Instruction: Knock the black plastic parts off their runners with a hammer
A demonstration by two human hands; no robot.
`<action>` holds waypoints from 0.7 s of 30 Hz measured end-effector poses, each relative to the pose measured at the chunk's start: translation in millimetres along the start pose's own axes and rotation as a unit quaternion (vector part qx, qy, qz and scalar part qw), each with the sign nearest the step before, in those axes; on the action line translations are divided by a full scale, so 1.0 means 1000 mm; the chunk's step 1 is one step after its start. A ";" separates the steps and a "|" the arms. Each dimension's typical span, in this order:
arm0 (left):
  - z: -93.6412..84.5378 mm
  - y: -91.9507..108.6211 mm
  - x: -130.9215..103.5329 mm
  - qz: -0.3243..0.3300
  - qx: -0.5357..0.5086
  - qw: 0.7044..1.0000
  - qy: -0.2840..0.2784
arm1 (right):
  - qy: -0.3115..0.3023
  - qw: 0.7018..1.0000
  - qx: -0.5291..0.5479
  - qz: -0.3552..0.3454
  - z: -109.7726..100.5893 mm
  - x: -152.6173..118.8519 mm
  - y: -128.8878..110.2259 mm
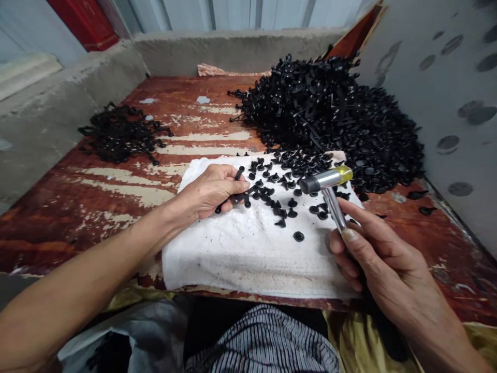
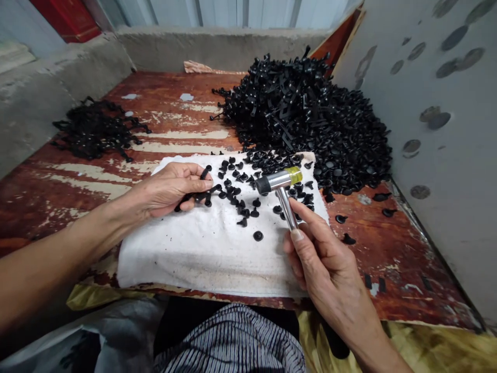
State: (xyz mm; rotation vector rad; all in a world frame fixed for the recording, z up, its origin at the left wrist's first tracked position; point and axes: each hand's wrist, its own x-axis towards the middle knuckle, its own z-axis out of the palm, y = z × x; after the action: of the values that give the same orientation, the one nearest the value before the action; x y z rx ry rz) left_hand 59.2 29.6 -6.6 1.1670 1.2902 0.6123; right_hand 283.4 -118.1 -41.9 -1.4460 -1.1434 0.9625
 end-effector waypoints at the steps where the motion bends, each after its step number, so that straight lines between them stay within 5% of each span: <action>1: 0.000 0.000 0.000 0.003 0.010 1.000 -0.001 | 0.001 1.000 -0.001 -0.001 0.000 0.000 0.000; 21: -0.001 0.001 0.006 0.001 0.034 0.999 -0.031 | -0.003 1.000 -0.028 0.000 -0.001 -0.001 -0.001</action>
State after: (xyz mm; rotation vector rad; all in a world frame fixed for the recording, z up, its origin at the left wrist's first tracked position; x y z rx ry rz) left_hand 60.0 35.1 -7.9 1.2338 1.2652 0.5334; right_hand 283.6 -119.5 -41.0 -1.4883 -1.1837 0.9426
